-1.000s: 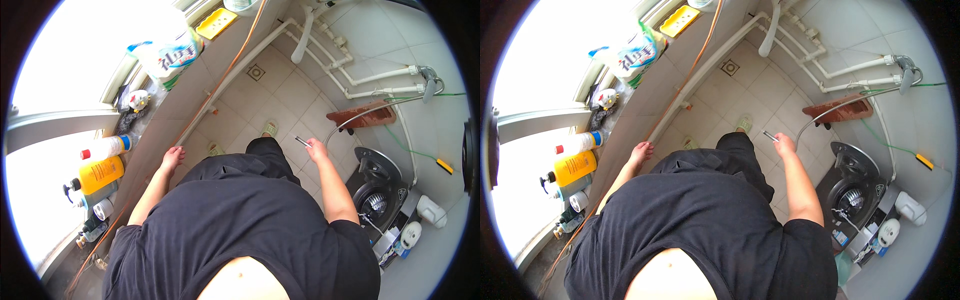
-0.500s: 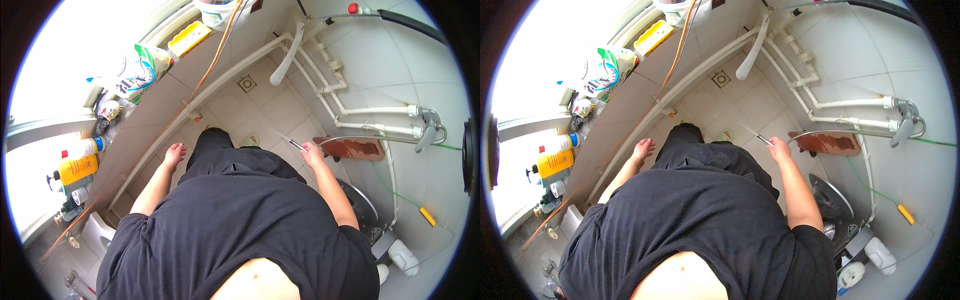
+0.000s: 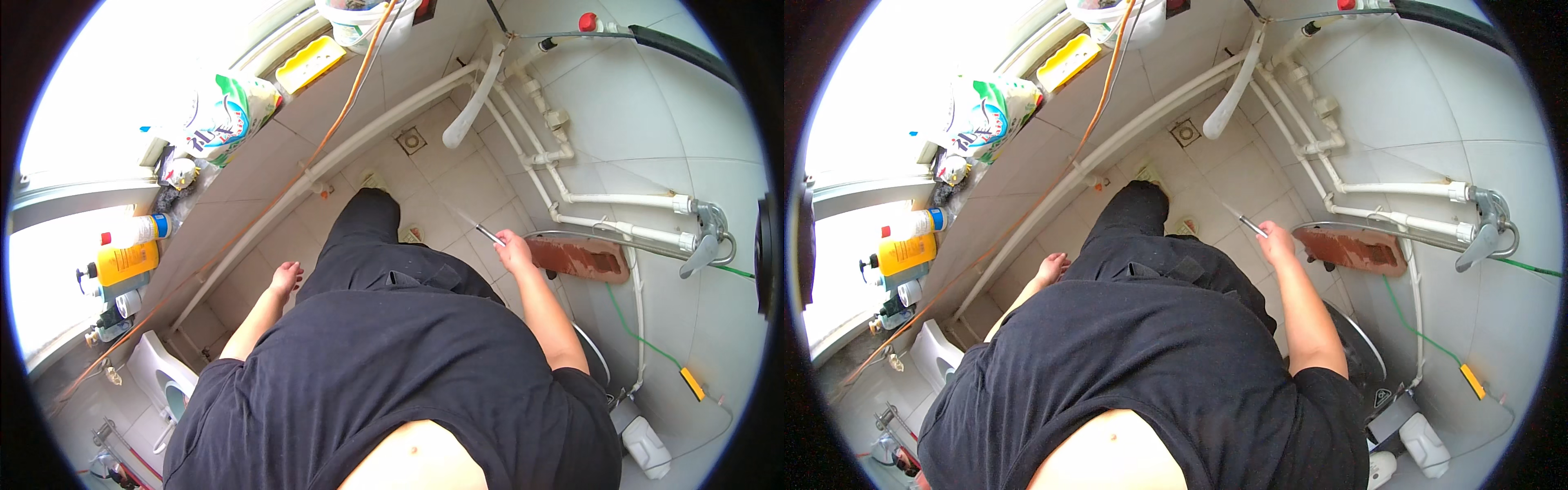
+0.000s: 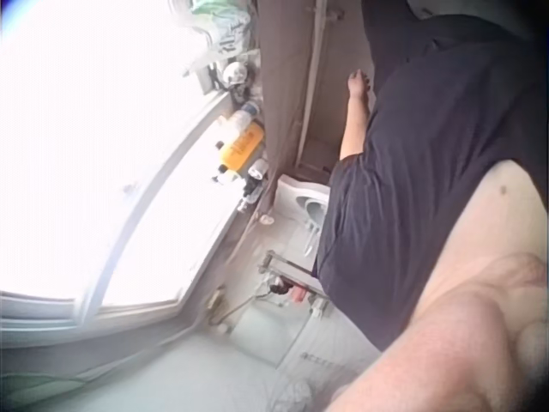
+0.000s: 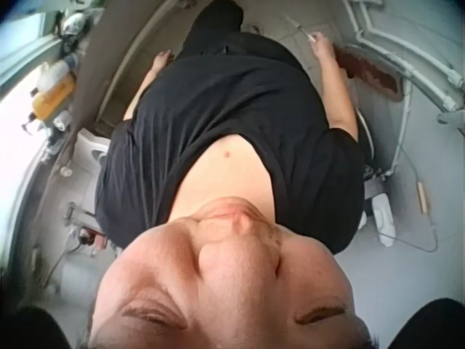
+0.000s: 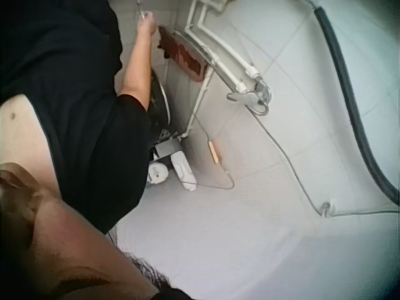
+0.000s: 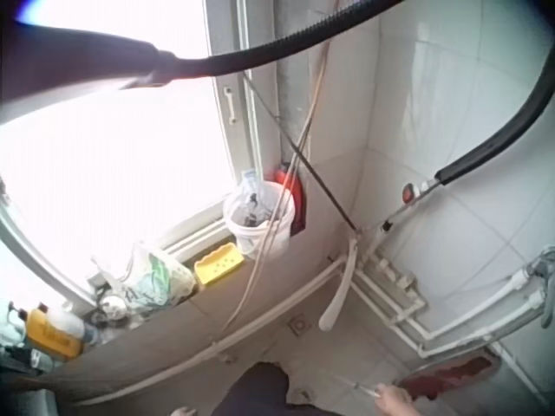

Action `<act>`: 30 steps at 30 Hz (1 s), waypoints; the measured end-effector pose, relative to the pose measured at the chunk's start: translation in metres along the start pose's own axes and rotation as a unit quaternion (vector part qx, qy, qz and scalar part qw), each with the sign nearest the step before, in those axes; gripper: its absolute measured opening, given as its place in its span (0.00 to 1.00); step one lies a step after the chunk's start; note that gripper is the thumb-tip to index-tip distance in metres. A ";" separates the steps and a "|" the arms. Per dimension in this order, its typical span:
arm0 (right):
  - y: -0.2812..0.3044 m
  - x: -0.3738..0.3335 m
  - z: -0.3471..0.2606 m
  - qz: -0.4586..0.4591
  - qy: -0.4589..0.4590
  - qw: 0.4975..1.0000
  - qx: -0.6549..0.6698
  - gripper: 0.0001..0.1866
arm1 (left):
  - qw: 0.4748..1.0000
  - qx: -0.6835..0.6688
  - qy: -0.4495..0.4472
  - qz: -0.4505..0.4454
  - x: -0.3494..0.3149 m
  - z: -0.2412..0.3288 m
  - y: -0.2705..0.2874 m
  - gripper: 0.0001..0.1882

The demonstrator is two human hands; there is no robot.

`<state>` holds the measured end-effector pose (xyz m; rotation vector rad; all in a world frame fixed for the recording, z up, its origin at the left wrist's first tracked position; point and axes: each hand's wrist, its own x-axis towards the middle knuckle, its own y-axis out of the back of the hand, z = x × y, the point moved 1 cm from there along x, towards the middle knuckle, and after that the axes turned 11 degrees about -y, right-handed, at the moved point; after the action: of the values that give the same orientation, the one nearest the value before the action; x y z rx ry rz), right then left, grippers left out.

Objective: The person fills a light blue basin with water from a tap and pours it into a bucket. They then use a handheld shower head to spray water onto the tiled floor. Finally, they take a grey cloth, wet it under the tap, and wring it out by hand.

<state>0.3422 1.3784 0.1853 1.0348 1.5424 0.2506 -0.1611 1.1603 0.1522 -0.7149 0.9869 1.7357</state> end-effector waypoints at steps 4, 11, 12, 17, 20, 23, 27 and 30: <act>-0.005 -0.018 0.003 -0.009 -0.001 1.000 0.000 0.12 | 0.999 0.012 -0.043 -0.004 -0.003 0.044 -0.008 0.19; -0.012 -0.009 0.023 -0.020 -0.004 1.000 0.013 0.12 | 0.997 -0.002 -0.083 -0.003 0.018 0.078 -0.010 0.19; -0.008 -0.007 0.021 -0.016 -0.001 1.000 0.004 0.12 | 0.996 -0.010 -0.090 -0.001 0.021 0.077 -0.010 0.19; 0.007 0.019 0.013 0.001 0.042 0.999 0.002 0.12 | 0.996 -0.036 -0.062 0.045 0.031 0.024 -0.005 0.17; 0.014 0.032 -0.002 -0.025 0.023 0.999 0.025 0.13 | 0.996 -0.059 -0.005 0.062 0.023 -0.017 -0.005 0.16; 0.011 0.041 -0.011 -0.033 0.034 0.999 0.020 0.12 | 0.994 -0.091 0.014 0.064 0.020 -0.081 -0.006 0.17; -0.006 0.057 0.009 -0.016 0.083 0.996 0.009 0.11 | 0.997 -0.032 0.049 0.051 -0.027 -0.094 -0.009 0.16; -0.006 0.047 0.018 -0.025 0.068 0.997 0.016 0.10 | 0.998 -0.022 0.058 0.027 -0.018 -0.111 -0.004 0.16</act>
<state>0.3593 1.4019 0.1435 1.0191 1.6982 0.2666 -0.1486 1.0565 0.1112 -0.8324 1.0592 1.7829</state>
